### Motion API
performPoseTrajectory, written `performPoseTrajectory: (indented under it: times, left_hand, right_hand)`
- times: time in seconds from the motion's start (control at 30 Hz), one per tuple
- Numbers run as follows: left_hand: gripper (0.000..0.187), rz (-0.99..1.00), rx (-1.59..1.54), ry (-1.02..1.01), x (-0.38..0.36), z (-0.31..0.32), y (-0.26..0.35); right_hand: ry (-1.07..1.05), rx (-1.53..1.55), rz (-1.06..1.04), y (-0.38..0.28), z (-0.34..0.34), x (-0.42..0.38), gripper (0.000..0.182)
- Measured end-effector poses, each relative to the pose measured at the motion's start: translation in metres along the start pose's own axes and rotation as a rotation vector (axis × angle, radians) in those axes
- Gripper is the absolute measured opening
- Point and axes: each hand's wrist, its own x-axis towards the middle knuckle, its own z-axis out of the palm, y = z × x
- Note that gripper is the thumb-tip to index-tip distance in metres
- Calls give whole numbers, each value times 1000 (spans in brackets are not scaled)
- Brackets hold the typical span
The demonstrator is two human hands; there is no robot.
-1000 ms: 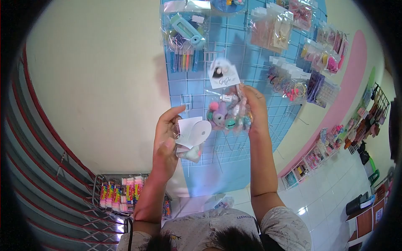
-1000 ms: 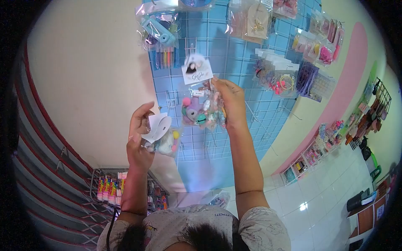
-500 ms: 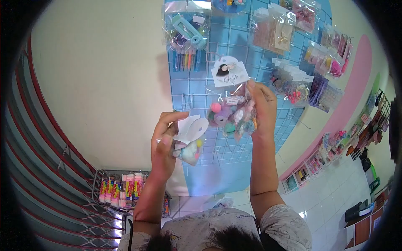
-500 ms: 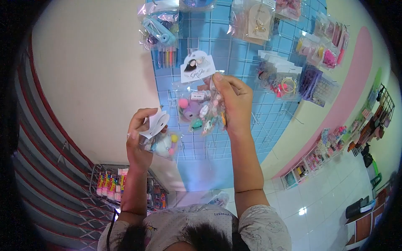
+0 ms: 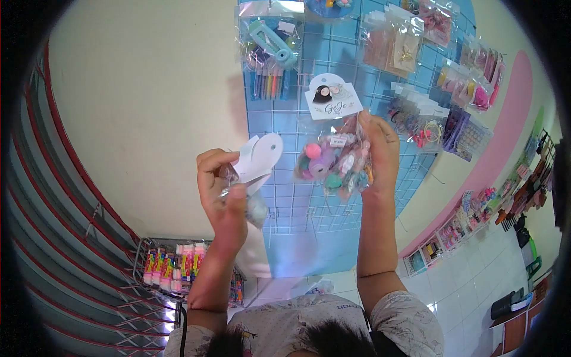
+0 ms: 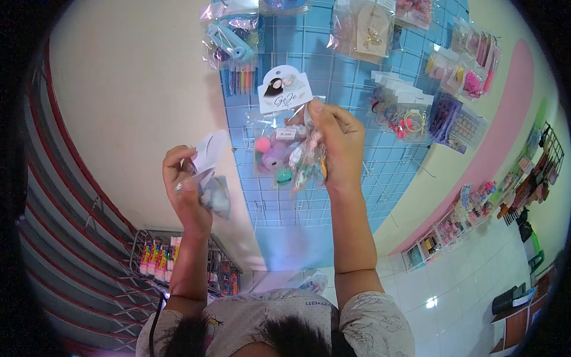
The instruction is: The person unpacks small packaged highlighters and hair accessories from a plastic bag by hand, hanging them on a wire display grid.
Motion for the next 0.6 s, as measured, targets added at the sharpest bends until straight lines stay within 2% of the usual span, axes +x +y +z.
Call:
performPoseTrajectory:
  times: [0.13, 0.3, 0.43, 0.53, 0.6]
  left_hand:
    - [51, 159, 136, 16, 0, 2, -4]
    - [49, 164, 82, -14, 1, 6, -3]
    - [37, 86, 132, -88, 6, 11, -6]
    - [27, -101, -77, -114, 11, 21, -23]
    - [27, -201, -142, -135, 15, 28, -29]
  right_hand:
    - [87, -68, 17, 16, -7, 11, 26]
    - [108, -144, 66, 44, -15, 20, 26]
    - [142, -253, 45, 82, -21, 55, 30]
    - [196, -377, -36, 114, -33, 76, 35]
    - [236, -436, -80, 123, -42, 75, 41]
